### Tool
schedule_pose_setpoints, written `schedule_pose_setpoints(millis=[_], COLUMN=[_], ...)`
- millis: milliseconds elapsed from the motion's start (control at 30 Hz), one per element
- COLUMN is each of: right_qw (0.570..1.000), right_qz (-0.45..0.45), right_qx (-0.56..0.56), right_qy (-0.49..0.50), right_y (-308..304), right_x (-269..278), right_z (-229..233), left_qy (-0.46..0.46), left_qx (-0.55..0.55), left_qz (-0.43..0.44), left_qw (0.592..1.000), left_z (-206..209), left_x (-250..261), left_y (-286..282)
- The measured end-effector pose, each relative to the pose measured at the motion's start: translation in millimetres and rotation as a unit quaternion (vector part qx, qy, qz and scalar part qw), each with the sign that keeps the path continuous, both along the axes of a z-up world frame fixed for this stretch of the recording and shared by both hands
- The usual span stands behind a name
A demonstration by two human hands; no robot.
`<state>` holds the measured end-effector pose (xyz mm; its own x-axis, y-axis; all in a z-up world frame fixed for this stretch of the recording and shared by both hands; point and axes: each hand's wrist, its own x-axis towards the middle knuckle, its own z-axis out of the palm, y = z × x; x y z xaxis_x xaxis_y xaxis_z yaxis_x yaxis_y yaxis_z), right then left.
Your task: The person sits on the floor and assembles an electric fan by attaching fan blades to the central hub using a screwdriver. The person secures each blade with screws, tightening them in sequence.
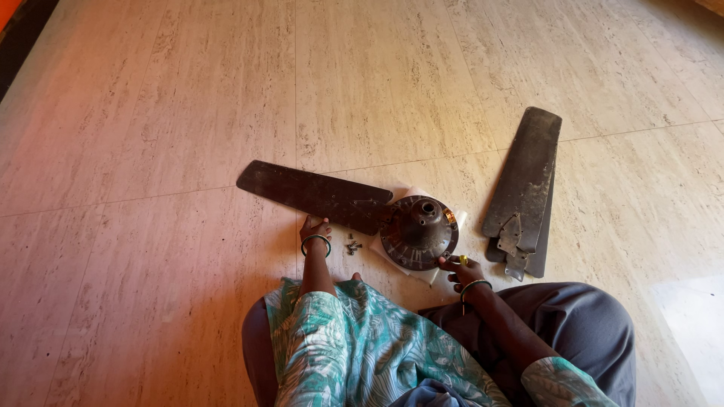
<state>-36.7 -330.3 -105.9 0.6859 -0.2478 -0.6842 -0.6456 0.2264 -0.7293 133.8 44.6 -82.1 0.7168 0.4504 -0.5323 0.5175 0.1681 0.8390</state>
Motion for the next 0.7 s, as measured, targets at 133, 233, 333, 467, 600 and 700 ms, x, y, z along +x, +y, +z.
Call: schedule_pose_setpoints(millis=[133,233,333,467,600,700], right_qw=[0.997,0.989,0.866,0.813,0.864,0.894], right_qz=[-0.075,-0.068,-0.021,0.019,0.03,0.021], right_qx=[-0.014,-0.126,-0.452,-0.581,-0.486,-0.425], right_qy=[0.012,-0.024,-0.211,-0.034,0.127,0.143], right_y=[-20,-69,-134,-205,-216,-206], right_x=[4,16,43,50,45,43], right_z=[9,32,63,93,99,92], left_qy=[0.008,0.005,0.036,-0.019,0.012,0.055], left_qx=[-0.008,-0.001,0.082,0.327,0.439,0.474], left_qz=[0.002,0.023,0.061,-0.098,-0.326,-0.414], left_qw=[1.0,1.0,0.994,0.94,0.837,0.775], left_z=[-5,-12,-19,-24,-14,-7], left_x=[-4,-11,-20,-38,-59,-72], left_y=[3,1,-7,-17,-41,-64])
